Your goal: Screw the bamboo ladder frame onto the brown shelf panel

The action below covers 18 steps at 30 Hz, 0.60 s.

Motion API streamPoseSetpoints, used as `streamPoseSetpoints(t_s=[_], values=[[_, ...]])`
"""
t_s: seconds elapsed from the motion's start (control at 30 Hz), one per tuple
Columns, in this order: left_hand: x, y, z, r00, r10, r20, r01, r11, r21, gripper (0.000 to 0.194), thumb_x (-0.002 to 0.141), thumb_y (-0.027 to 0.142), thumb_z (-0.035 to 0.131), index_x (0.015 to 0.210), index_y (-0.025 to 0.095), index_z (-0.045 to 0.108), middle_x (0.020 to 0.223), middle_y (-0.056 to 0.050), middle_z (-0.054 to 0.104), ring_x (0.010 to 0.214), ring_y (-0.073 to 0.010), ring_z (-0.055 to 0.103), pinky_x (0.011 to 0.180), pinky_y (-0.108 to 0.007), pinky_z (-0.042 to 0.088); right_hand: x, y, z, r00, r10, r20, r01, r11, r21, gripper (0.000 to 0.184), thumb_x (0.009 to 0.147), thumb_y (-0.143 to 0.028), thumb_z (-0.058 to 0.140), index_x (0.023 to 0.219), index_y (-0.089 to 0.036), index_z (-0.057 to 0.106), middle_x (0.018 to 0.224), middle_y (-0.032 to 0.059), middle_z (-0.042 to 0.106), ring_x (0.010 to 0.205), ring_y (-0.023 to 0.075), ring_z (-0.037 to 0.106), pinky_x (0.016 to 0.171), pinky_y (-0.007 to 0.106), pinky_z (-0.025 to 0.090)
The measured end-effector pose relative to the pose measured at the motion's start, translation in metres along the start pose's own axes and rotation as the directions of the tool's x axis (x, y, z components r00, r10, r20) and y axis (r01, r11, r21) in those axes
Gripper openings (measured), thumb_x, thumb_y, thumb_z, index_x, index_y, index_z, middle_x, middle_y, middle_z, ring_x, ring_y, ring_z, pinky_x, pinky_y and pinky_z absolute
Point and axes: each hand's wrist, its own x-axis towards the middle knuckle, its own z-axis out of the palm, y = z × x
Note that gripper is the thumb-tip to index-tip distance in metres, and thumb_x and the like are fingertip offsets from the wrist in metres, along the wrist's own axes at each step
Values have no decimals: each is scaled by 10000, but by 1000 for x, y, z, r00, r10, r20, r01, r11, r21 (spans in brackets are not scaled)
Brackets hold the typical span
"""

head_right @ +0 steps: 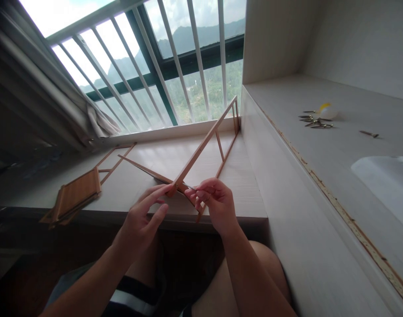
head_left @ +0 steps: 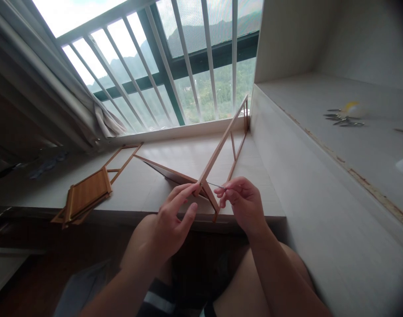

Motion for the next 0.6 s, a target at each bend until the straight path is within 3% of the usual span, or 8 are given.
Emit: streamPoseSetpoints(t_s=[0.2, 0.6], values=[[-2, 11, 6, 993, 81, 83, -89, 991, 98, 462, 960, 181, 538, 1420, 212, 547, 1413, -73, 553, 1288, -213, 530, 1108, -357, 464, 3, -2, -6, 999, 36, 7, -36, 995, 96, 162, 827, -285, 788, 867, -205, 653, 840, 35, 760, 663, 146, 669, 518, 240, 510], [-3, 18, 5, 995, 29, 98, -44, 986, 158, 497, 952, 201, 548, 1447, 241, 519, 1405, -79, 557, 1206, -229, 591, 1102, -388, 490, 2, -5, -12, 997, 76, 21, -76, 997, -3, 252, 791, -356, 814, 837, -200, 621, 774, 43, 737, 696, 191, 699, 512, 266, 507]])
